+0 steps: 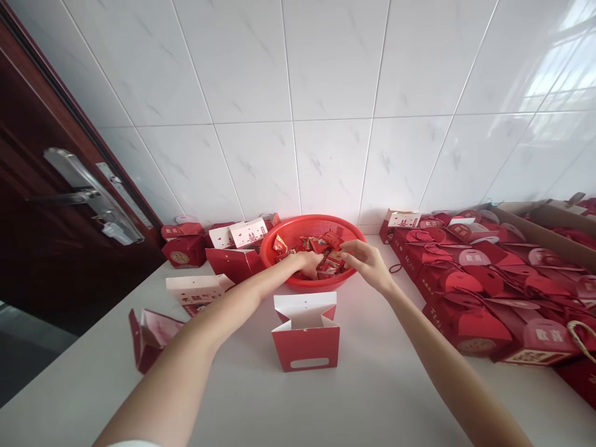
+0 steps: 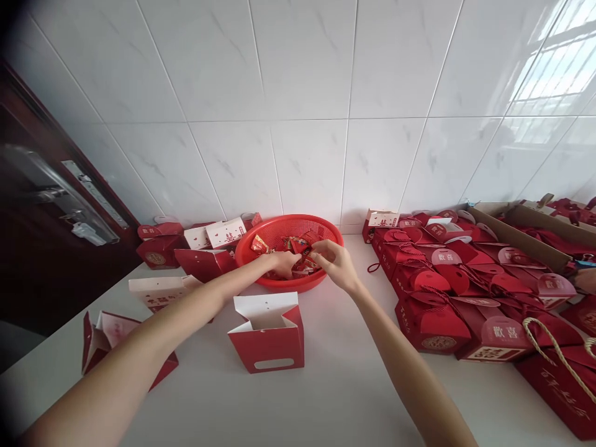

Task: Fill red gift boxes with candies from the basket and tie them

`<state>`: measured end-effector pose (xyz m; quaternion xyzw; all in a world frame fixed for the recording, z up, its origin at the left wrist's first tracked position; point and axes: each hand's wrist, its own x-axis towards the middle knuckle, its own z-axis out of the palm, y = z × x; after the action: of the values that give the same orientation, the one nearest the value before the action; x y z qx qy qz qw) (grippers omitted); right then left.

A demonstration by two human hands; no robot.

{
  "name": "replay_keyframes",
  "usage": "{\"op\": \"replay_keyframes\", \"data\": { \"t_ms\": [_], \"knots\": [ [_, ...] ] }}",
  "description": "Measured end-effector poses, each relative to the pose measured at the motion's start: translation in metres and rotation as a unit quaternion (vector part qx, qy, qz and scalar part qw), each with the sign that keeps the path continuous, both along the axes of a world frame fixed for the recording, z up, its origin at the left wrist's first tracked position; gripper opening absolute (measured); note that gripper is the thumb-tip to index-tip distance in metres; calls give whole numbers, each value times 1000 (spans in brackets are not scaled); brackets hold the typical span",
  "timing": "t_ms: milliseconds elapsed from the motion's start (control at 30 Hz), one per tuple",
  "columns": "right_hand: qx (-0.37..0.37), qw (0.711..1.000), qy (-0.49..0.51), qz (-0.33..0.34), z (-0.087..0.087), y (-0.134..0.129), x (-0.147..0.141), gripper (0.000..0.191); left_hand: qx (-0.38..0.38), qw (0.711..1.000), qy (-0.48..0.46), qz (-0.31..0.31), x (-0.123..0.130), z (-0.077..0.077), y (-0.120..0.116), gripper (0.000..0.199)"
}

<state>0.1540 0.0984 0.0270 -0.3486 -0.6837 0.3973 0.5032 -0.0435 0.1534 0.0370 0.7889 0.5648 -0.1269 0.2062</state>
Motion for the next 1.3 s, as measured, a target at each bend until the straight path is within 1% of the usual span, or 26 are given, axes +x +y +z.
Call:
{"op": "replay_keyframes", "data": {
  "t_ms": [100,200,300,400,533,600,667,700,833,967,1033,1167,1300],
  "knots": [
    [5,1000,16,-23,-2,18,-12,27,26,999,-39,-1,-3,-5,5,43],
    [0,999,15,-49,-5,34,-21,21,45,994,-98,3,-8,-8,11,26],
    [-26,997,2,-77,-8,44,-25,17,55,983,-174,18,-11,-11,16,21],
    [-50,994,-18,-94,-9,48,-25,17,61,963,-260,38,-14,-13,20,22],
    [-52,993,-46,-93,-7,47,-22,20,62,933,-347,76,-20,-11,24,20],
    [-54,990,-88,-91,-6,46,-21,30,62,919,-378,92,-24,-8,24,20],
    [-57,984,-145,-88,-5,46,-22,38,56,906,-409,94,-27,-4,21,21],
    [-57,980,-168,-85,-5,45,-23,39,50,899,-425,92,-29,-2,19,22],
    [-53,973,-212,-68,-6,43,-27,32,27,877,-473,84,-33,6,10,30],
    [-59,966,-242,-64,-7,40,-30,21,25,858,-506,88,-33,9,4,42],
    [-54,968,-237,-61,-8,40,-30,19,25,847,-522,98,-30,9,3,45],
    [-52,980,-187,-49,-12,43,-28,22,7,835,-540,104,-25,10,2,49],
    [-64,988,-138,-26,-15,46,-27,22,-45,819,-555,136,-23,10,1,47]
  ]
}}
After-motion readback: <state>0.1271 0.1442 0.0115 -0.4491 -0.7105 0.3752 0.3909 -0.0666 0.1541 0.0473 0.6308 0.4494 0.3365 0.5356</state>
